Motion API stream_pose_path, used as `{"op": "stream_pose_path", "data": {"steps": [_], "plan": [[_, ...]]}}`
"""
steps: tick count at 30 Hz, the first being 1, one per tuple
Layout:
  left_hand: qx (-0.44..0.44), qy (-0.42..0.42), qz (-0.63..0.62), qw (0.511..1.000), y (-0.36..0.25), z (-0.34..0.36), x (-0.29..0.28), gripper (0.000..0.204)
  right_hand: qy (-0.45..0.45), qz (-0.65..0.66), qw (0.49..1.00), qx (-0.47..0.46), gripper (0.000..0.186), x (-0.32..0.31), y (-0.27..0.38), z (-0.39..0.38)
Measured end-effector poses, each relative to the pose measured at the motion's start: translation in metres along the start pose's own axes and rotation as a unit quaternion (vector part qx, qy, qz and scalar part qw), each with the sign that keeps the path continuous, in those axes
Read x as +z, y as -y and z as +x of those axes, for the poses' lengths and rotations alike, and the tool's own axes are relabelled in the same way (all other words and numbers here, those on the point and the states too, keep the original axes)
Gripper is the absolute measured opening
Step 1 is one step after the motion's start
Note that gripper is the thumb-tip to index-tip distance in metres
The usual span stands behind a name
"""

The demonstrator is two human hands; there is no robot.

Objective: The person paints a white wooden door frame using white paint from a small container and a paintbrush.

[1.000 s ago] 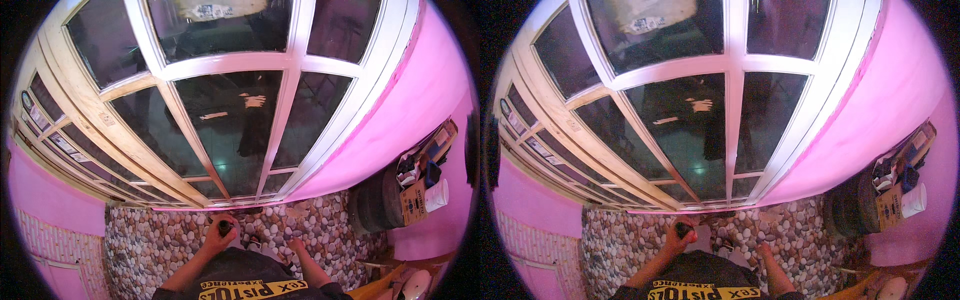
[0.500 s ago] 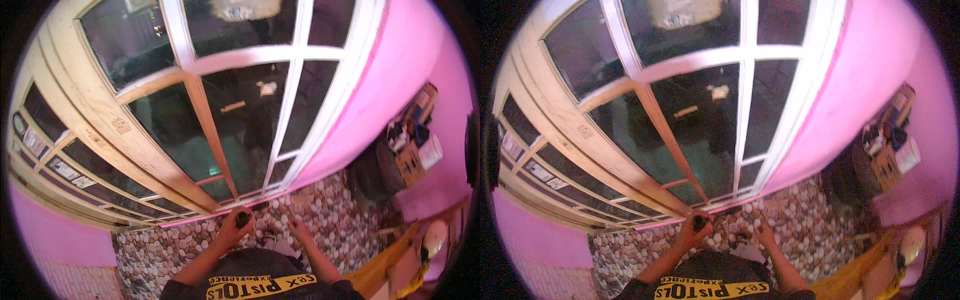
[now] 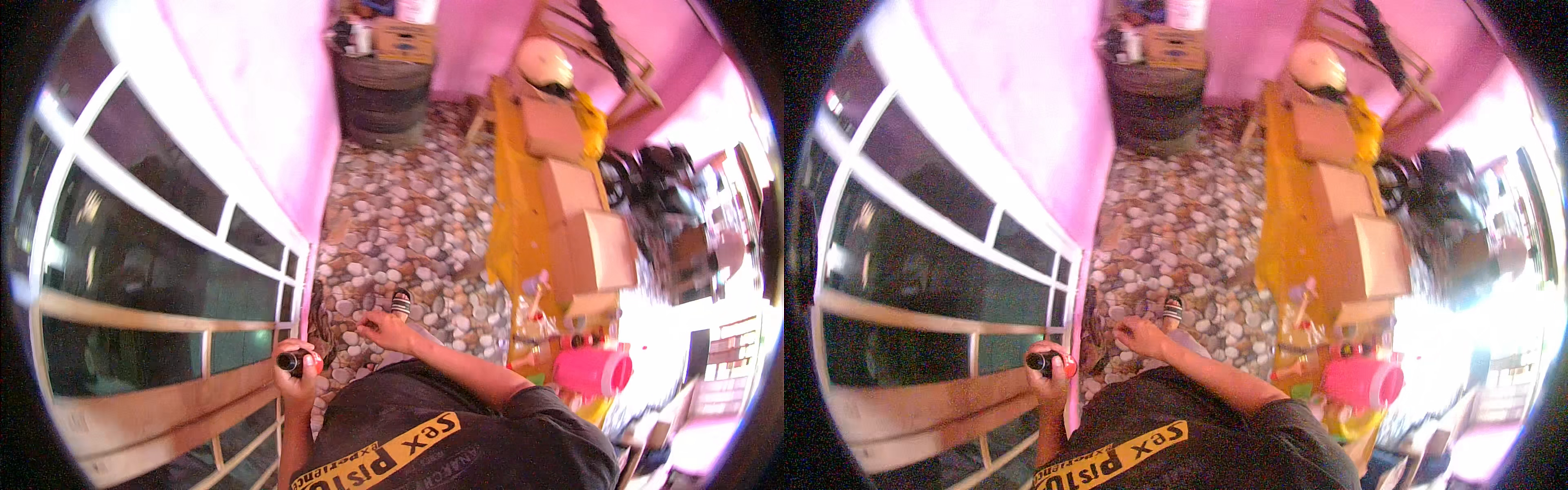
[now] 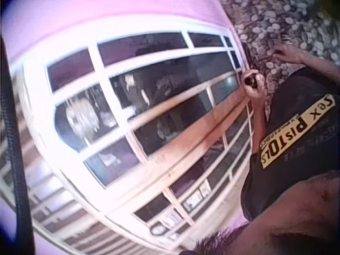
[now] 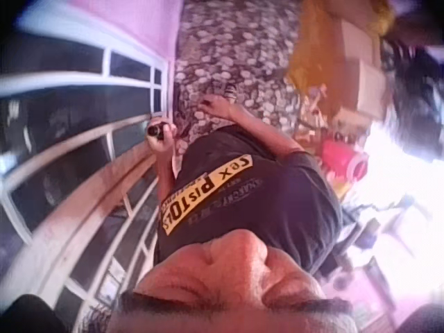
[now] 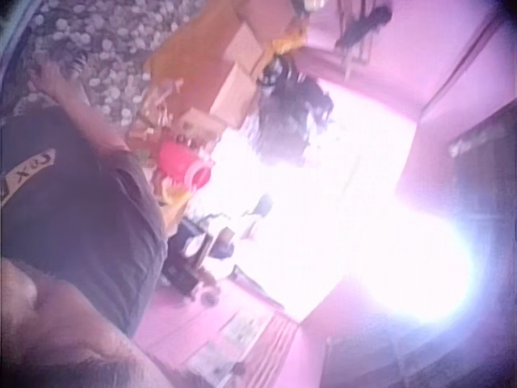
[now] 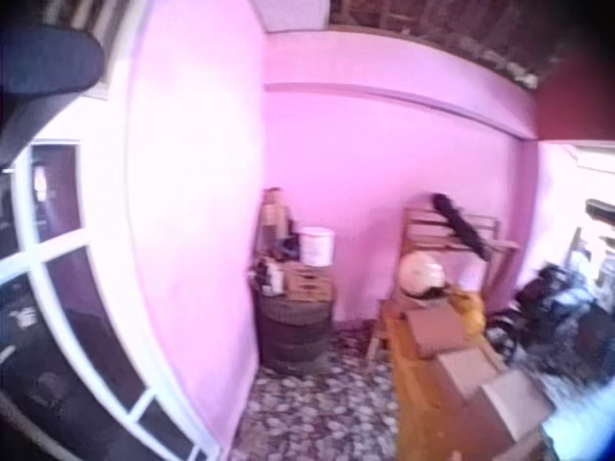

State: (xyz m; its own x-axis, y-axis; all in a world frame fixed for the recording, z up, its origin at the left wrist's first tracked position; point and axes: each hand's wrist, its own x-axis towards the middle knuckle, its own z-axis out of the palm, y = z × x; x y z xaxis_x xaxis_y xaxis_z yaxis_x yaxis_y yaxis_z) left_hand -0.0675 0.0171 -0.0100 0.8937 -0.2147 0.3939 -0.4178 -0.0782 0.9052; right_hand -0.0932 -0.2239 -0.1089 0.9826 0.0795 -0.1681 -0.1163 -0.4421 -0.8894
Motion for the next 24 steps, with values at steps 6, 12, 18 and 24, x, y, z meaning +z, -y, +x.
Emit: {"op": "stream_pose_path", "data": {"steps": [6, 12, 18, 24], "plan": [[0.057, 0.180, 0.029, 0.982, -0.001, 0.026, 0.057, 0.027, -0.248, 0.044, 0.966, 0.049, 0.023, -0.021, -0.058, -0.058], [0.070, 0.310, -0.073, 0.945, 0.007, 0.060, 0.149, 0.030, -0.559, 0.118, 0.801, 0.182, 0.017, -0.081, -0.093, -0.119], [0.058, 0.433, -0.116, 0.892, 0.005, 0.085, 0.241, 0.036, -0.710, -0.122, 0.626, 0.300, 0.033, -0.155, -0.161, -0.199], [0.086, 0.553, -0.137, 0.817, 0.004, 0.111, 0.319, 0.044, -0.690, -0.133, 0.611, 0.365, 0.045, -0.154, -0.212, -0.209]]}}
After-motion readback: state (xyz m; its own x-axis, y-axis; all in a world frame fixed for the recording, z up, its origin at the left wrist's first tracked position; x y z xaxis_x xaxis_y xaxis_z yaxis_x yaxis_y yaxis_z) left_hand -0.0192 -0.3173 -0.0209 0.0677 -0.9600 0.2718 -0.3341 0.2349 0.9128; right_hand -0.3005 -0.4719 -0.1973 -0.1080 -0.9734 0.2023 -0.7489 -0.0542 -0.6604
